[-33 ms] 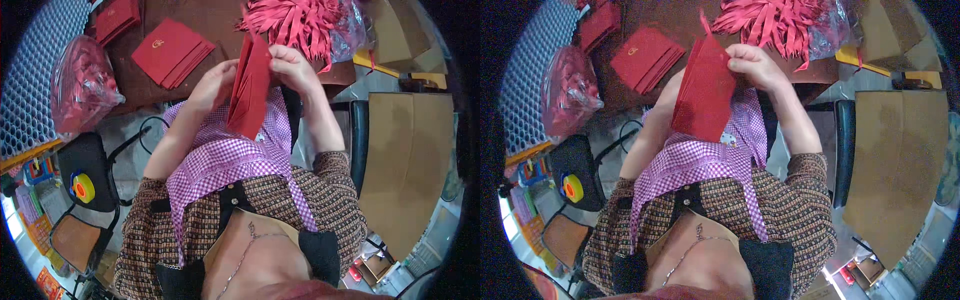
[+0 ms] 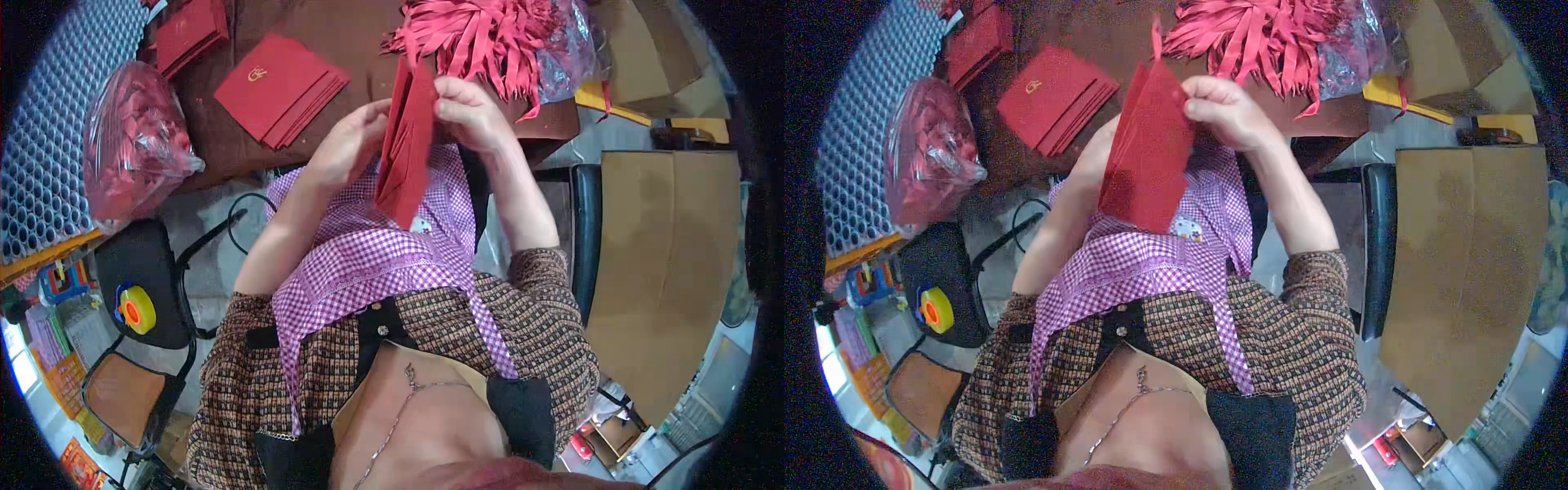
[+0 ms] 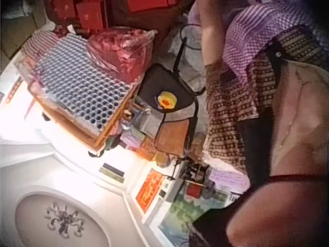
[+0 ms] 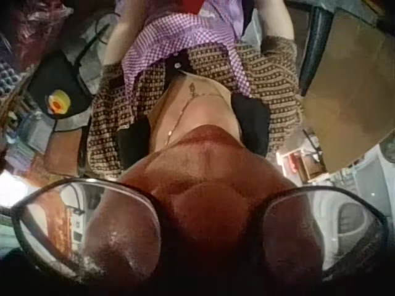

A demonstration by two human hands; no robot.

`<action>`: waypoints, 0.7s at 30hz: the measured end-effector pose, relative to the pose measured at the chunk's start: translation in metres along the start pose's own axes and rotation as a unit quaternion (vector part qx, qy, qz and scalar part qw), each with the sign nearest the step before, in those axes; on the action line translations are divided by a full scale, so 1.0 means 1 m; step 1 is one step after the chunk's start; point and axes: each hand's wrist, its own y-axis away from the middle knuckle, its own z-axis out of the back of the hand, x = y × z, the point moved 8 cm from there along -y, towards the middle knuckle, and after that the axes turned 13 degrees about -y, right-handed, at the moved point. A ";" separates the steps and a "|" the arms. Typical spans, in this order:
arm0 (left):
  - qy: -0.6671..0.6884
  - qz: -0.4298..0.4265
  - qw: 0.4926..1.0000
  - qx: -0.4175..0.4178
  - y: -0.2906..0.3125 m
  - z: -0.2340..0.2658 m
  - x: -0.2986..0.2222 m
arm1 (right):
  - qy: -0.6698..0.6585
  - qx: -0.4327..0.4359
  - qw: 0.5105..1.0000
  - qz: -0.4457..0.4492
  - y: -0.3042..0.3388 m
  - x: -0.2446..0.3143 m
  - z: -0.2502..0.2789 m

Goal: The person assembles small gift bags by attaching ribbon handles to the bags by hand.

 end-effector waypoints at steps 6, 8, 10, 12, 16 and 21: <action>-0.125 -0.053 0.991 0.000 -0.002 0.023 0.000 | -0.149 -0.059 0.985 0.056 -0.015 -0.044 0.010; -0.187 -0.057 0.977 -0.087 -0.008 0.051 0.009 | -0.156 -0.078 0.983 0.052 -0.020 -0.057 0.014; -0.172 -0.079 0.972 -0.141 0.000 0.054 -0.004 | -0.167 -0.096 0.980 0.047 -0.021 -0.052 0.007; -0.209 -0.061 0.961 -0.169 0.003 0.066 -0.004 | -0.290 -0.087 0.953 -0.026 -0.018 -0.050 -0.009; -0.193 -0.052 0.973 -0.114 0.001 0.059 -0.018 | 0.471 -0.088 0.843 0.242 -0.015 -0.003 0.024; -0.213 -0.048 0.964 -0.151 -0.001 0.071 -0.026 | 0.768 -0.059 0.618 0.159 0.003 0.024 0.022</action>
